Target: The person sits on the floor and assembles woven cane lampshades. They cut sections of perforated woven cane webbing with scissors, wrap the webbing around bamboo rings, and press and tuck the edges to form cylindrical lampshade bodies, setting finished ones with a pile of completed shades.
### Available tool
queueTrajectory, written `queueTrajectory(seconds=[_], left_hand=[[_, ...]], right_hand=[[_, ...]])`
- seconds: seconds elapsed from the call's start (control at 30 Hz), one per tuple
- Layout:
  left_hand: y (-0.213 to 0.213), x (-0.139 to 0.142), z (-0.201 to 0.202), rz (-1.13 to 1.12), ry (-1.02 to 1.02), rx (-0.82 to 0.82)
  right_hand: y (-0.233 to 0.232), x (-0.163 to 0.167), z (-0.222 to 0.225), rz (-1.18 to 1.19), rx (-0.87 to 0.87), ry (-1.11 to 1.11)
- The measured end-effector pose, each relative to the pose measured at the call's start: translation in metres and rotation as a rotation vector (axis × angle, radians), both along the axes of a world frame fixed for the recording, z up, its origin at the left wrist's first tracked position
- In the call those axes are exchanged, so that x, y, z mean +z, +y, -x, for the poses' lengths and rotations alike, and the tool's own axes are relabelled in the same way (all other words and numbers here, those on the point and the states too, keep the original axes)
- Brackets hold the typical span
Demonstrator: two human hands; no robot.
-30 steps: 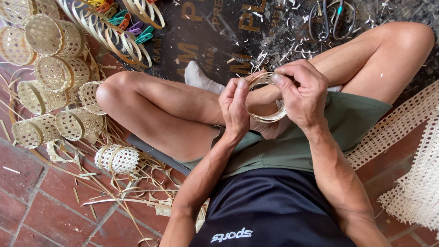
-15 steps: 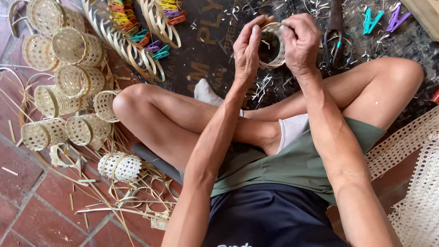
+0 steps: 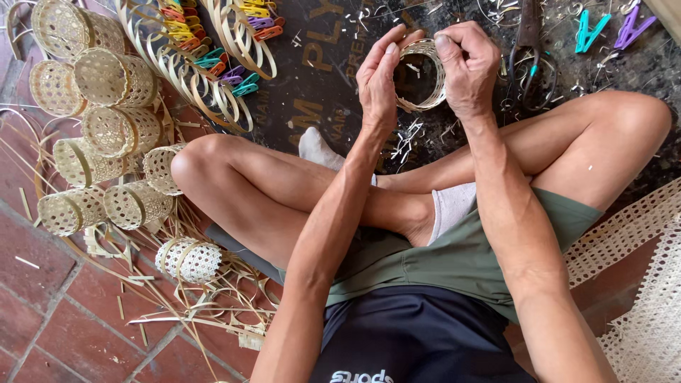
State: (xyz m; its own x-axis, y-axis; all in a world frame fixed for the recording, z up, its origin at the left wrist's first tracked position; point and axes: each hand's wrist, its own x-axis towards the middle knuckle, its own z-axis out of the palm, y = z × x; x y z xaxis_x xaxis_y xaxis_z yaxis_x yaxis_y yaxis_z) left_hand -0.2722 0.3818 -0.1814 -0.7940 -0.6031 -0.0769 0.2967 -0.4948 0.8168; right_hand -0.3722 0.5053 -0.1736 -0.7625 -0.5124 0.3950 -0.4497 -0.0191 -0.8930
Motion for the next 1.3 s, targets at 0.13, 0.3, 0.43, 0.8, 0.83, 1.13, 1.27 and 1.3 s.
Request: queueTrajectory(seconds=[0.13, 0.3, 0.43, 0.8, 0.83, 1.13, 1.27, 1.3], left_hand=[[-0.006, 0.005, 0.0, 0.085, -0.088, 0.058], [-0.018, 0.02, -0.046, 0.208, -0.315, 0.173], [-0.009, 0.028, -0.062, 0.197, -0.482, 0.14], [-0.02, 0.031, -0.045, 0.019, -0.396, -0.033], [-0.02, 0.033, -0.045, 0.048, -0.407, -0.037], [-0.022, 0.063, -0.045, 0.841, -0.68, -0.024], [-0.024, 0.077, -0.018, 1.224, -0.819, -0.219], [-0.025, 0.08, -0.009, 1.263, -0.892, -0.317]], right_hand=[[0.001, 0.003, 0.002, 0.003, 0.011, -0.064], [0.032, 0.022, -0.004, 0.026, -0.062, -0.266], [0.058, 0.026, -0.033, 0.043, -0.076, -0.508], [0.045, 0.02, -0.037, 0.065, -0.037, -0.808], [0.046, 0.021, -0.037, 0.052, -0.037, -0.806], [0.038, 0.061, -0.035, -0.202, -0.079, -0.369], [0.019, 0.092, -0.033, -0.451, -0.154, 0.353], [0.017, 0.099, -0.034, -0.495, -0.083, 0.469]])
